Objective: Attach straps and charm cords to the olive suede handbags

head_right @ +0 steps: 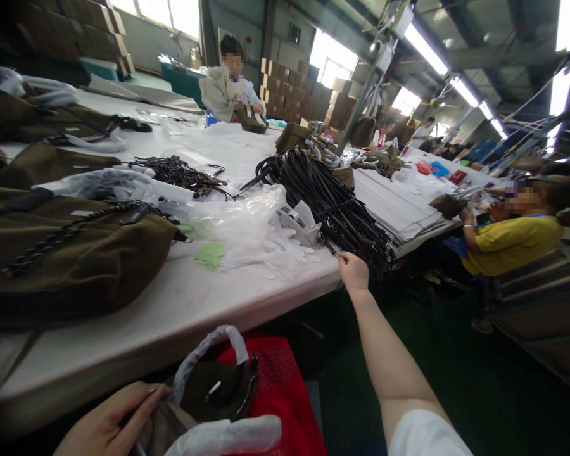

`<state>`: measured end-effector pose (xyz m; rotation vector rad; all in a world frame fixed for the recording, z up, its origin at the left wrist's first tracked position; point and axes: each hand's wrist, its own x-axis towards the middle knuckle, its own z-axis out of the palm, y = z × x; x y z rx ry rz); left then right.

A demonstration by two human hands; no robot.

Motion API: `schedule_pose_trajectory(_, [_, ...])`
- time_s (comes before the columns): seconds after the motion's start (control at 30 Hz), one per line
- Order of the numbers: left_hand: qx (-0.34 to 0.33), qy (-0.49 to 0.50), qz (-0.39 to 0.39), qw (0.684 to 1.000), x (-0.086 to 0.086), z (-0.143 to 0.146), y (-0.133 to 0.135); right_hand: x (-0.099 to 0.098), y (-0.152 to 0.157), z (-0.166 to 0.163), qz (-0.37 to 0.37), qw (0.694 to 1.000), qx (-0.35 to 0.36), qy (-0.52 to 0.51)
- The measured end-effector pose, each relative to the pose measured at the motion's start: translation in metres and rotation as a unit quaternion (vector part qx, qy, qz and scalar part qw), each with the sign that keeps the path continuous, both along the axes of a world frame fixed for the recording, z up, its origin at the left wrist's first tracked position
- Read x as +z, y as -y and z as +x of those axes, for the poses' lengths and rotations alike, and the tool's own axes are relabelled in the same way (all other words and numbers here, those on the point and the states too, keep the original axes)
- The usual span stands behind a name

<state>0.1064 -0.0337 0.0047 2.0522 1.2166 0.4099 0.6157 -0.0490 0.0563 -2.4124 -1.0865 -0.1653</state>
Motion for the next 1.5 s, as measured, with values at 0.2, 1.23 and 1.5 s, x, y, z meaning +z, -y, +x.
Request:
schedule_pose_trajectory(0.2, [-0.008, 0.033, 0.049, 0.998, 0.015, 0.003, 0.000, 0.020, 0.006, -0.017, 0.132, 0.990, -0.003, -0.055])
schedule_pose_trajectory(1.23, [0.004, -0.021, 0.200, 0.980, 0.040, 0.015, 0.050, 0.028, 0.027, -0.309, -0.147, 0.767, 0.624, 0.025])
schedule_pose_trajectory(1.5, [0.134, 0.128, 0.025, 0.982, 0.040, -0.007, 0.043, 0.027, 0.036, -0.311, -0.075, 0.821, 0.546, -0.148])
